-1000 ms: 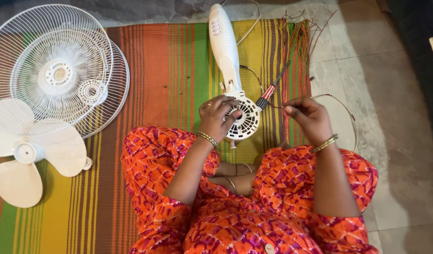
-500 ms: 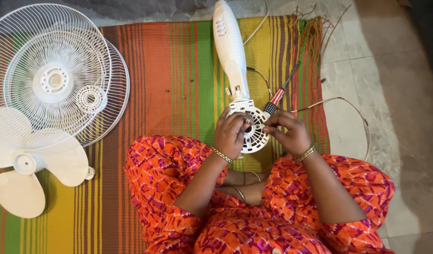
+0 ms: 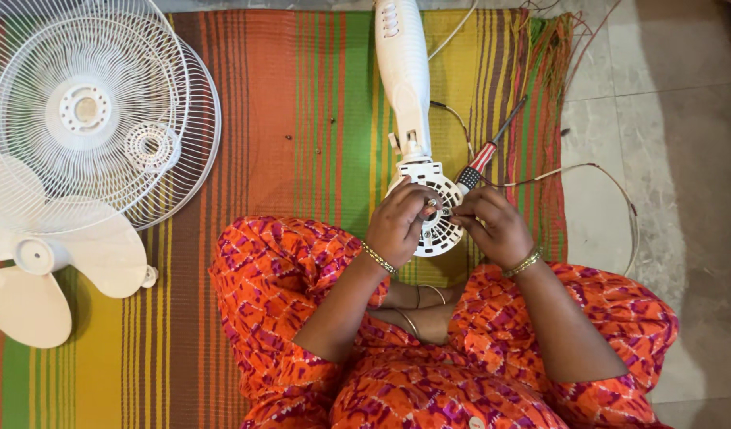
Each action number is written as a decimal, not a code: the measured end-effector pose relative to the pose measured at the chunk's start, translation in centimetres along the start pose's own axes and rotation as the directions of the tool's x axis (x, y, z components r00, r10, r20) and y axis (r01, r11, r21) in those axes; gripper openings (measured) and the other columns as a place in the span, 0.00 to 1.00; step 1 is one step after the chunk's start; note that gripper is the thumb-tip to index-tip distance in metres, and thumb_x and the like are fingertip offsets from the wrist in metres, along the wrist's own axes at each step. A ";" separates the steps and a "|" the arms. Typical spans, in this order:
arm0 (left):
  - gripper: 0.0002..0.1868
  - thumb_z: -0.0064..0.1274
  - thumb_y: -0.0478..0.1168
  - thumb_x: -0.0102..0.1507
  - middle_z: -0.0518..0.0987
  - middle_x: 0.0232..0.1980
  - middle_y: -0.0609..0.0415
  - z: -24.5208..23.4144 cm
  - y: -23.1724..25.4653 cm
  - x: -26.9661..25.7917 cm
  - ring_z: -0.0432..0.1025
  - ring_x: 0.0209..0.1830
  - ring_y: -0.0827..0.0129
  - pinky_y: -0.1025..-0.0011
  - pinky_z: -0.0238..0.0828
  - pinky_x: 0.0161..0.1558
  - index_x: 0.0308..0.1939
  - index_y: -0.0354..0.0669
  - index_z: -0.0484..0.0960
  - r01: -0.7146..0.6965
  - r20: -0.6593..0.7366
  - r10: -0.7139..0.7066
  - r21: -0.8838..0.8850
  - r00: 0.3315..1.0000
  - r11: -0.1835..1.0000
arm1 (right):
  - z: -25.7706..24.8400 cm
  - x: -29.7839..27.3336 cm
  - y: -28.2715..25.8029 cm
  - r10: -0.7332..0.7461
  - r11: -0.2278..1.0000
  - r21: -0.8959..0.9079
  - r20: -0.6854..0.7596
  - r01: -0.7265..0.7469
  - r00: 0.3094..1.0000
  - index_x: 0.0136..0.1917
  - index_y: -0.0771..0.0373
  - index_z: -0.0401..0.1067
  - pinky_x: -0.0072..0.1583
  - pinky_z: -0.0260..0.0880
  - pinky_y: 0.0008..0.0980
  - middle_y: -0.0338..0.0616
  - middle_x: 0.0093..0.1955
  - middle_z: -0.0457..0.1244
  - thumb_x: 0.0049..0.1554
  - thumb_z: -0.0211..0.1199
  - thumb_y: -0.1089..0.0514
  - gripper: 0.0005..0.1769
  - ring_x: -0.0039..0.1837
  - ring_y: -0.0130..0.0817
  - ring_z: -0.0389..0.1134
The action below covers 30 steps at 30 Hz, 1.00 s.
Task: The person sits on a mat and works on a disassembled electric fan. They use a screwdriver to tighten screws on the fan motor housing, handling small screws and the motor casing throughout the clip.
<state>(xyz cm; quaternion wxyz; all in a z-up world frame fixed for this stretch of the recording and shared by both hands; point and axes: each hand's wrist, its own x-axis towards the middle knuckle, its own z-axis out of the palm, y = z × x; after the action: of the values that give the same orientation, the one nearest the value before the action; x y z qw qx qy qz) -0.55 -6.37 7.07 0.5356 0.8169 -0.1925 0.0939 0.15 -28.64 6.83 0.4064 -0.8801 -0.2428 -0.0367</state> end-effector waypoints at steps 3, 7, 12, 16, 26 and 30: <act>0.10 0.50 0.30 0.64 0.80 0.52 0.52 -0.2 -0.2 -0.2 0.76 0.56 0.55 0.50 0.60 0.78 0.48 0.42 0.77 0.006 0.050 -0.007 0.015 0.999 1.000 | 0.5 -0.3 -0.1 -0.028 1.000 -0.014 -0.045 0.027 0.999 0.47 0.62 0.77 0.52 0.72 0.37 0.46 0.49 0.66 0.51 0.73 0.65 0.10 0.52 0.41 0.70; 0.14 0.52 0.29 0.61 0.79 0.54 0.51 0.1 -0.4 -0.5 0.75 0.56 0.56 0.49 0.58 0.75 0.51 0.40 0.77 -0.051 0.109 0.036 0.138 0.993 0.989 | 1.2 -1.0 0.2 -0.092 0.995 -0.040 -0.031 0.091 0.995 0.48 0.62 0.77 0.52 0.73 0.37 0.47 0.51 0.66 0.50 0.74 0.64 0.12 0.53 0.42 0.71; 0.19 0.50 0.26 0.58 0.79 0.55 0.50 0.3 -0.4 -0.9 0.76 0.58 0.55 0.54 0.64 0.74 0.52 0.40 0.77 -0.029 0.031 0.026 0.109 0.999 0.994 | 1.3 -0.9 0.9 -0.084 0.993 -0.089 -0.025 0.081 0.996 0.49 0.63 0.77 0.53 0.73 0.38 0.48 0.52 0.66 0.51 0.74 0.63 0.12 0.53 0.43 0.71; 0.14 0.50 0.28 0.63 0.78 0.57 0.48 0.4 -0.3 -1.1 0.77 0.57 0.53 0.63 0.76 0.60 0.53 0.40 0.77 0.057 0.011 -0.057 0.020 0.998 0.998 | 0.9 -0.5 0.9 -0.069 0.996 -0.063 -0.030 0.067 0.997 0.49 0.63 0.77 0.53 0.73 0.38 0.48 0.52 0.66 0.52 0.73 0.63 0.11 0.53 0.43 0.71; 0.10 0.50 0.33 0.67 0.80 0.55 0.49 0.4 -0.5 -1.1 0.79 0.51 0.54 0.64 0.78 0.51 0.50 0.44 0.81 0.101 -0.059 -0.103 -0.042 0.993 0.994 | 0.6 0.0 0.0 -0.044 0.996 -0.072 -0.004 0.044 0.999 0.48 0.63 0.77 0.53 0.72 0.38 0.48 0.50 0.66 0.52 0.73 0.63 0.10 0.53 0.44 0.70; 0.09 0.49 0.32 0.68 0.81 0.54 0.49 -0.1 -0.3 -1.0 0.79 0.51 0.54 0.64 0.77 0.52 0.50 0.43 0.80 0.097 -0.078 -0.104 -0.092 0.991 0.991 | 0.8 0.0 -0.7 -0.031 0.997 -0.068 -0.010 0.030 0.999 0.48 0.63 0.76 0.53 0.72 0.39 0.48 0.50 0.66 0.53 0.73 0.63 0.10 0.52 0.44 0.70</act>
<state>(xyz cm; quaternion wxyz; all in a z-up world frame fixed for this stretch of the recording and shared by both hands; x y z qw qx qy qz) -1.34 -6.01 6.53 0.5825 0.7967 -0.1326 0.0918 -0.25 -27.69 6.81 0.3770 -0.8894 -0.2526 -0.0560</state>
